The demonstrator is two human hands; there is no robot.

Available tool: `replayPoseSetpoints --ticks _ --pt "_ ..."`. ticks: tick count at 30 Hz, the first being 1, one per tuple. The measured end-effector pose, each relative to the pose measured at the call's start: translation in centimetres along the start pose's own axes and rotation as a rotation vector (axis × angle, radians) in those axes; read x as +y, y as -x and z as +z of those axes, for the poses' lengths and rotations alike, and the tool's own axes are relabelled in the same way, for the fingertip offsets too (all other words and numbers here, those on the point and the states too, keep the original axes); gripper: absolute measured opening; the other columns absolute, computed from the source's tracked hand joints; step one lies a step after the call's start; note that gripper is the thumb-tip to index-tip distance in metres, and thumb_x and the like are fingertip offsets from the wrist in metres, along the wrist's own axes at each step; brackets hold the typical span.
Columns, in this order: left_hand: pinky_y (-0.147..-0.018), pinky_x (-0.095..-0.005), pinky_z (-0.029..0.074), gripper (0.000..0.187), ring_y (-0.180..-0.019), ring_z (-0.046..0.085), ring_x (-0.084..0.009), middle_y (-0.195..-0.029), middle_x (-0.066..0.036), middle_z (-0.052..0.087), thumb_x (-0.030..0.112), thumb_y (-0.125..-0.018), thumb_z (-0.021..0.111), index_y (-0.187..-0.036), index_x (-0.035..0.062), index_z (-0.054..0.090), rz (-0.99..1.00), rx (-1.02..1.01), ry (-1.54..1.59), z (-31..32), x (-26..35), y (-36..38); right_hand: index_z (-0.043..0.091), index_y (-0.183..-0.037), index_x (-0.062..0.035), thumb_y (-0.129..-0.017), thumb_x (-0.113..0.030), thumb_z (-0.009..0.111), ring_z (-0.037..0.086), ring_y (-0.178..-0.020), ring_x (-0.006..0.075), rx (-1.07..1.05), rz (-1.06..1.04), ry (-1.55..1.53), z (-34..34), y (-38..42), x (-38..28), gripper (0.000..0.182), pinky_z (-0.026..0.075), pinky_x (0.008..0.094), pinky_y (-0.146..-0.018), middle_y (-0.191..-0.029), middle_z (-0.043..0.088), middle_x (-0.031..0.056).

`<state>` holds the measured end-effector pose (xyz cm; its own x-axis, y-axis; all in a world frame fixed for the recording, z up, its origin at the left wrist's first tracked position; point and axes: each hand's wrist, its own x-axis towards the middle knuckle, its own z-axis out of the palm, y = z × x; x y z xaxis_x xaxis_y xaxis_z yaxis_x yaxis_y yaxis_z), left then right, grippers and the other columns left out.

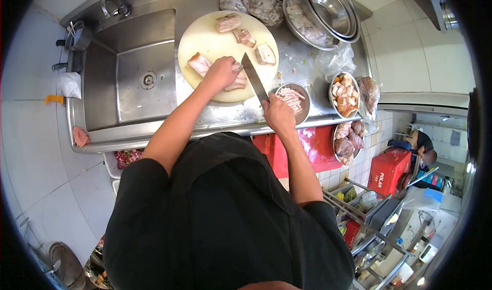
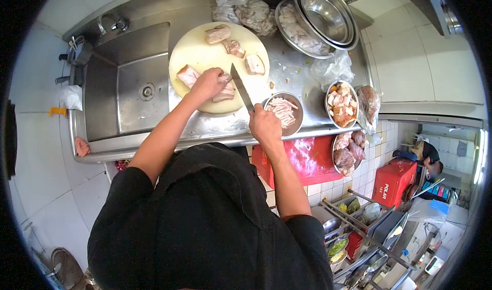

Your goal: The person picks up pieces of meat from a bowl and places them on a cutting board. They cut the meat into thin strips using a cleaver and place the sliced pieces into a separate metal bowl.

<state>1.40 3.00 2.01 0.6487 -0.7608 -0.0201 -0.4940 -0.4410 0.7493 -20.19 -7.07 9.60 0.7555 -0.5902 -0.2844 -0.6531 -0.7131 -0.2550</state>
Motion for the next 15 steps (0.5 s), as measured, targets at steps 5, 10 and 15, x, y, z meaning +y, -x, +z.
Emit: replayPoseSetpoints --ticks 5,10,15 --pt "-0.09 -0.0437 0.054 0.022 -0.102 0.07 -0.0372 -0.105 -0.023 0.074 0.013 -0.085 0.073 -0.102 -0.0016 0.073 -0.006 -0.262 -0.106 -1.1 -1.5 -2.9 0.063 -0.105 0.0012 -0.101 -0.03 0.059 0.069 -0.093 0.051 -0.003 0.027 -0.151 0.6 2.1 0.2 0.032 0.053 0.0598 -0.084 -0.093 0.07 0.0322" --pt "-0.088 -0.0422 0.053 0.026 -0.1 0.068 -0.0347 -0.106 -0.019 0.071 0.014 -0.081 0.076 -0.101 -0.0005 0.068 0.19 -0.314 -0.037 -2.0 -2.9 -1.4 0.063 -0.106 0.0012 -0.101 -0.031 0.059 0.069 -0.09 0.0517 0.008 0.078 -0.204 2.5 3.1 0.0 0.033 0.052 0.06 -0.084 -0.09 0.07 0.0318" --pt "-0.09 -0.0438 0.052 0.023 -0.099 0.062 -0.0385 -0.098 -0.018 0.065 0.015 -0.081 0.074 -0.097 -0.0004 0.068 0.349 -0.284 -0.014 -3.3 -1.5 1.3 0.062 -0.103 0.0002 -0.102 -0.03 0.057 0.07 -0.083 0.05 0.044 0.043 -0.124 2.3 3.1 -1.6 0.03 0.053 0.0599 -0.079 -0.082 0.07 0.0309"
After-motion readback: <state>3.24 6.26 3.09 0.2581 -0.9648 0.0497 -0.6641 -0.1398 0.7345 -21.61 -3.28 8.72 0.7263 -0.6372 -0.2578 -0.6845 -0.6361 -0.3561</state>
